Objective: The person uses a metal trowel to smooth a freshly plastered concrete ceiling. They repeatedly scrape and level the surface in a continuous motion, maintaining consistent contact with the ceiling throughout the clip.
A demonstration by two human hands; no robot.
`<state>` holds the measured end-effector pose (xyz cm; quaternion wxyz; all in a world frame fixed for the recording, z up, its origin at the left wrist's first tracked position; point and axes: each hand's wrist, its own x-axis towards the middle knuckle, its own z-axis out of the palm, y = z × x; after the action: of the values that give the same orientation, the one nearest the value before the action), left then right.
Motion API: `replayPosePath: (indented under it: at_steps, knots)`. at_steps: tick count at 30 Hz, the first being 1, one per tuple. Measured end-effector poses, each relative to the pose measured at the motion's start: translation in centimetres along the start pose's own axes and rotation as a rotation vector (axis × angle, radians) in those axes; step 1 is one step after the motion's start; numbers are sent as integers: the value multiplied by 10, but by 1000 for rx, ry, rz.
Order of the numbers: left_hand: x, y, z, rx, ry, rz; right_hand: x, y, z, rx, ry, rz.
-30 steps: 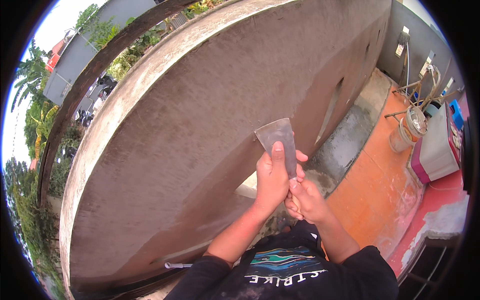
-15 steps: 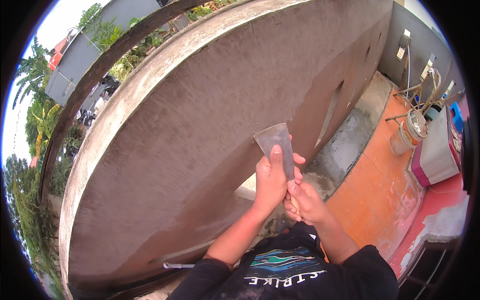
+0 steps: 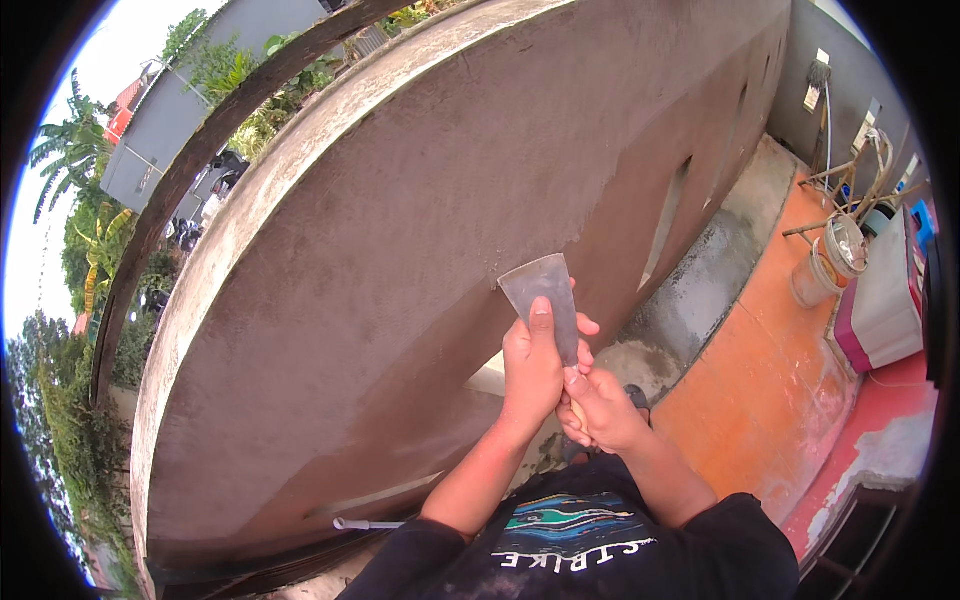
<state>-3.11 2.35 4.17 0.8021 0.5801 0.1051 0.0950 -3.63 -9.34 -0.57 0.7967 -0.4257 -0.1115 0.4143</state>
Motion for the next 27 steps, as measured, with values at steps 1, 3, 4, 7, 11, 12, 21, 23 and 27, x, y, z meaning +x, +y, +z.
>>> replayPosePath:
  at_steps: [1,3,4,7,11,12,21,23,27]
  knots:
    - [0,0,0,15,-1,12,0,0,0,-7,1,77]
    - [1,1,-1,41,7,38,1,0,-1,-17,-29,-47]
    - [0,1,0,57,13,46,0,1,-1,-6,-22,-74]
    - [-1,2,2,50,27,43,1,-1,0,-47,26,3]
    - [0,12,5,36,43,11,8,-7,3,-90,-43,-67]
    - [4,16,4,42,29,89,14,-9,2,-95,-74,-107]
    - [-27,-55,-5,202,-62,-90,-6,40,-88,-458,-279,97]
    - [-44,-91,-2,219,-150,-193,-29,60,-120,-560,-295,168]
    - [-48,-145,26,329,-333,-369,-67,82,-169,-664,-212,119]
